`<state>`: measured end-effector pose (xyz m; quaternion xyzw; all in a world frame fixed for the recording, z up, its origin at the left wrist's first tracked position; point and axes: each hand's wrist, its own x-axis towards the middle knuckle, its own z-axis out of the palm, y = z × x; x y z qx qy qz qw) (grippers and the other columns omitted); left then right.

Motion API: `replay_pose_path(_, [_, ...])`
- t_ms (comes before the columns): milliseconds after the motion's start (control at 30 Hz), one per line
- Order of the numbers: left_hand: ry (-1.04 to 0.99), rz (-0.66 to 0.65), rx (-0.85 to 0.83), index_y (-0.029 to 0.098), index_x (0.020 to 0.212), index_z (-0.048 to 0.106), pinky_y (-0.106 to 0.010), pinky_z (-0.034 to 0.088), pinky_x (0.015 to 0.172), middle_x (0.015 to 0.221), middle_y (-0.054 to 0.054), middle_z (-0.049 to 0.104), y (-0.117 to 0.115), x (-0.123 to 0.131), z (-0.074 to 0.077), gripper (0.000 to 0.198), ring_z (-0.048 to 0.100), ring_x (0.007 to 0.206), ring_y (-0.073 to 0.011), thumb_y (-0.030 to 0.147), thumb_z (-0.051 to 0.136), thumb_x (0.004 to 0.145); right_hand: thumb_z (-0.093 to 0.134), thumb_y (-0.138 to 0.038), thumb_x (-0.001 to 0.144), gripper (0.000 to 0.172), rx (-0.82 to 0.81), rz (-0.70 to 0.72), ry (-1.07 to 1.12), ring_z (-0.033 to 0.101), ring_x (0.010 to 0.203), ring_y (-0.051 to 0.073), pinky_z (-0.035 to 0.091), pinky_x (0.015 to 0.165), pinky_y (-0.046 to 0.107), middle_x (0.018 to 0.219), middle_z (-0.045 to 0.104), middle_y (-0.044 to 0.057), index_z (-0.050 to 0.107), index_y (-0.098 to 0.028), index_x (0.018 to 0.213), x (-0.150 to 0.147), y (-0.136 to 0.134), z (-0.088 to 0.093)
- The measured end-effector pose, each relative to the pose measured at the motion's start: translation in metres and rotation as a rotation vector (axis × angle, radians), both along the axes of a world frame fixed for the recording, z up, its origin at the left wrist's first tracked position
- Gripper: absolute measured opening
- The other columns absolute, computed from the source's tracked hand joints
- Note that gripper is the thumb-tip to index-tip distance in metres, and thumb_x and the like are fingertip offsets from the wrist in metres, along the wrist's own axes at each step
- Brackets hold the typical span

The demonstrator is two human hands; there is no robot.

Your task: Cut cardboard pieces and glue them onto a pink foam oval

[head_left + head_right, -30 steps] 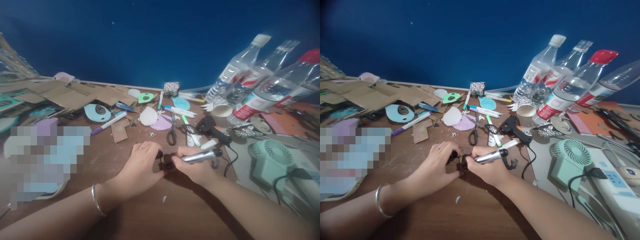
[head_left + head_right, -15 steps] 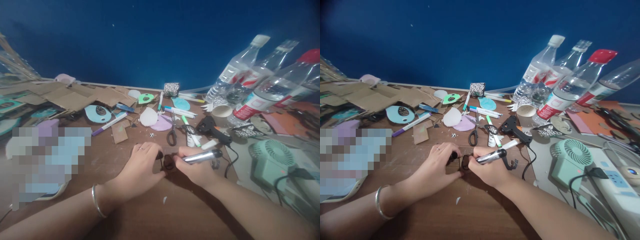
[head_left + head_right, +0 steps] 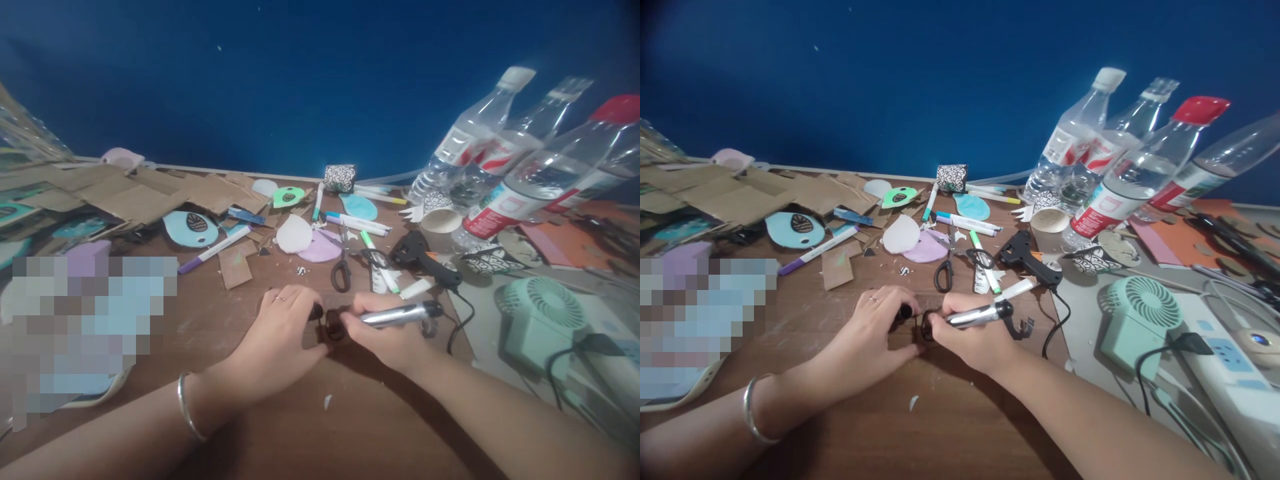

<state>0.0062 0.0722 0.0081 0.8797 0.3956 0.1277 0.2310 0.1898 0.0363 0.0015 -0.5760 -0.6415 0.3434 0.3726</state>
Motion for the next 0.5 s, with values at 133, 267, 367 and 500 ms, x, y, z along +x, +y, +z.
replay_pose_path(133, [-0.002, -0.008, -0.003, 0.021, 0.089, 0.045, -0.038, 0.031, 0.081, 0.095, -0.002, 0.055, -0.0005, -0.0003, 0.0017, 0.029, 0.048, 0.092, -0.0222, 0.025, 0.062, 0.065, 0.048, -0.019, 0.073, 0.031, 0.03, -0.081, -0.015, 0.027, 0.044, 0.006, 0.021, 0.04, 0.02, 0.044, 0.028, -0.007, 0.029, -0.019, 0.049, -0.0029, -0.0021, 0.0011])
replay_pose_path(267, [-0.004, -0.012, -0.007, 0.021, 0.089, 0.045, -0.038, 0.031, 0.081, 0.096, -0.002, 0.055, -0.0003, -0.0013, 0.0019, 0.031, 0.047, 0.093, -0.022, 0.025, 0.064, 0.065, 0.047, -0.018, 0.072, 0.032, 0.034, -0.096, -0.043, 0.024, 0.043, 0.007, 0.019, 0.04, 0.02, 0.045, 0.024, -0.007, 0.024, -0.02, 0.049, -0.0044, -0.0038, 0.0017])
replay_pose_path(367, [-0.003, -0.012, -0.005, 0.021, 0.09, 0.045, -0.038, 0.03, 0.081, 0.096, -0.002, 0.055, -0.0001, -0.0014, 0.0014, 0.032, 0.047, 0.093, -0.0219, 0.025, 0.064, 0.064, 0.046, -0.018, 0.071, 0.032, 0.044, -0.117, -0.05, 0.023, 0.044, 0.007, 0.019, 0.04, 0.02, 0.045, 0.022, -0.007, 0.023, -0.02, 0.049, -0.0044, -0.0035, 0.0015])
replay_pose_path(500, [-0.003, -0.007, -0.002, 0.021, 0.09, 0.045, -0.038, 0.031, 0.081, 0.095, -0.002, 0.055, -0.0003, -0.0009, 0.0016, 0.032, 0.047, 0.094, -0.0222, 0.025, 0.065, 0.064, 0.047, -0.018, 0.072, 0.031, 0.043, -0.134, -0.051, 0.027, 0.043, 0.007, 0.022, 0.041, 0.02, 0.044, 0.026, -0.007, 0.026, -0.02, 0.049, -0.002, -0.0023, 0.0012])
